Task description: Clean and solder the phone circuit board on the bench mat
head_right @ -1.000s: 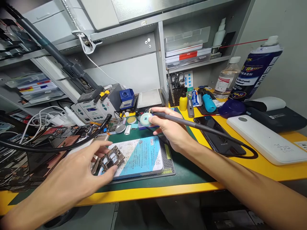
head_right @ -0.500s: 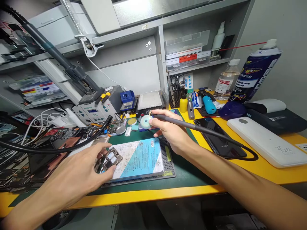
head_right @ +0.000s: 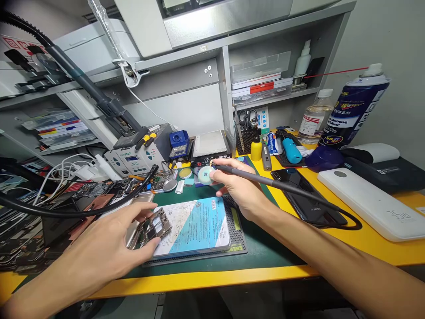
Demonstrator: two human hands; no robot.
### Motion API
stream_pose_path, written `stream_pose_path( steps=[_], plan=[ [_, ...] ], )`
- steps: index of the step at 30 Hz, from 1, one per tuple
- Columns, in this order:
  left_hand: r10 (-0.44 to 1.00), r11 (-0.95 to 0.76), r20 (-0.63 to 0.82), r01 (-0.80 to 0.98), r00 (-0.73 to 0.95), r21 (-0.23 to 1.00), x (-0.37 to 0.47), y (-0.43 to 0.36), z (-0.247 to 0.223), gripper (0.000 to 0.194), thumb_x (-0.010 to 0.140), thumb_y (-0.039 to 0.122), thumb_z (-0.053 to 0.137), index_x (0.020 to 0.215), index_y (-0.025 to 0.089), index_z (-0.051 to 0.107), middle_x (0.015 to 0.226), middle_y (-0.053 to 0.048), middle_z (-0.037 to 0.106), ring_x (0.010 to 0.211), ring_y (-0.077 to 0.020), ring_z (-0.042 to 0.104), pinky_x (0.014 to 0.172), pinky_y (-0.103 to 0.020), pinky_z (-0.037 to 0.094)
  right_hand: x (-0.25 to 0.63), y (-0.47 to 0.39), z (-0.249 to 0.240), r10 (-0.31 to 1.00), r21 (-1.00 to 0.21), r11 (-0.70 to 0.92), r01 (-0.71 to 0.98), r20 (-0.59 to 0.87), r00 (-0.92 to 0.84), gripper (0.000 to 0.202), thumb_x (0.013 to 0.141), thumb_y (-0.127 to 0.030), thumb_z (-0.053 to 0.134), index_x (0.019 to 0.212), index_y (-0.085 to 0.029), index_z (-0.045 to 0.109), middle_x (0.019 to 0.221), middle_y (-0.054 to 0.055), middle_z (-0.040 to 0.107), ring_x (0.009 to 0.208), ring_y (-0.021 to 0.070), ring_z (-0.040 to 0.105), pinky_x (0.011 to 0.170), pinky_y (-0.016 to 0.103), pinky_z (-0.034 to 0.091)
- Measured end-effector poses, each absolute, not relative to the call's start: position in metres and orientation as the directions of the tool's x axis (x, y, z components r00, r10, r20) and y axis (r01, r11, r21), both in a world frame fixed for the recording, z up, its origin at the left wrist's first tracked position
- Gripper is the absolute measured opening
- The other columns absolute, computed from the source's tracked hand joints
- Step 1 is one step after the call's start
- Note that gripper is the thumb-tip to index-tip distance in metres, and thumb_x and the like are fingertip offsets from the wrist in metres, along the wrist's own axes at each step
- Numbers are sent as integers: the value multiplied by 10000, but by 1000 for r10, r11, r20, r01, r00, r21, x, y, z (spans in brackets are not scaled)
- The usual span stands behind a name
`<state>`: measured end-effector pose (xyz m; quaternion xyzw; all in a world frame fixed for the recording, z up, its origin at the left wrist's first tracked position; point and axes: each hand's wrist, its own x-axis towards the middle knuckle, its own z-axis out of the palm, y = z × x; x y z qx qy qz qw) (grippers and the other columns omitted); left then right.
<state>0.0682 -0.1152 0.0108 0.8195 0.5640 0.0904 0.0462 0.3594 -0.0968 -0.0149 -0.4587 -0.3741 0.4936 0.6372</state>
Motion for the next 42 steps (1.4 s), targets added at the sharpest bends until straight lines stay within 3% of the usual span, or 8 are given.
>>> stream_pose_path(
  steps=[8, 12, 19, 31, 42],
  plan=[
    [884, -468, 104, 865, 456, 180, 68, -116, 5, 464, 905, 580, 677, 1217, 258, 795, 1146, -106, 835, 1037, -368, 778, 903, -509, 597, 359, -98, -14, 973, -949, 85, -302, 14, 231, 377, 746, -208, 970, 1106, -207, 856, 908, 47, 822, 745, 179, 743, 526, 242, 563],
    [823, -562, 99, 778, 559, 281, 70, -85, 16, 388, 1071, 557, 674, 1234, 213, 752, 1319, -103, 760, 1236, -278, 715, 1106, -523, 582, 359, -97, -14, 974, -948, 89, -307, 17, 227, 359, 757, -195, 965, 1100, -208, 858, 882, 39, 815, 747, 178, 743, 518, 231, 565],
    [646, -642, -125, 625, 753, 444, 98, -24, 15, 347, 1071, 458, 763, 1278, 180, 741, 1312, -93, 761, 1184, -251, 748, 1068, -504, 640, 360, -96, -13, 967, -949, 99, -300, 20, 254, 342, 750, -175, 950, 1078, -210, 856, 936, 43, 820, 766, 181, 750, 518, 237, 574],
    [668, -484, -228, 646, 708, 590, 101, -23, -8, 367, 1094, 502, 723, 1246, 169, 739, 1216, -73, 771, 1062, -223, 762, 958, -437, 669, 359, -96, -10, 963, -951, 80, -298, -3, 268, 356, 754, -173, 932, 1100, -203, 855, 965, 49, 826, 766, 179, 754, 516, 231, 574],
    [692, -451, -192, 625, 696, 637, 97, -12, -20, 369, 1092, 494, 727, 1275, 174, 737, 1265, -80, 767, 1101, -236, 762, 984, -451, 668, 360, -97, -9, 964, -952, 74, -297, -8, 265, 354, 761, -176, 923, 1105, -203, 845, 975, 47, 838, 772, 174, 759, 524, 224, 582]
  ],
)
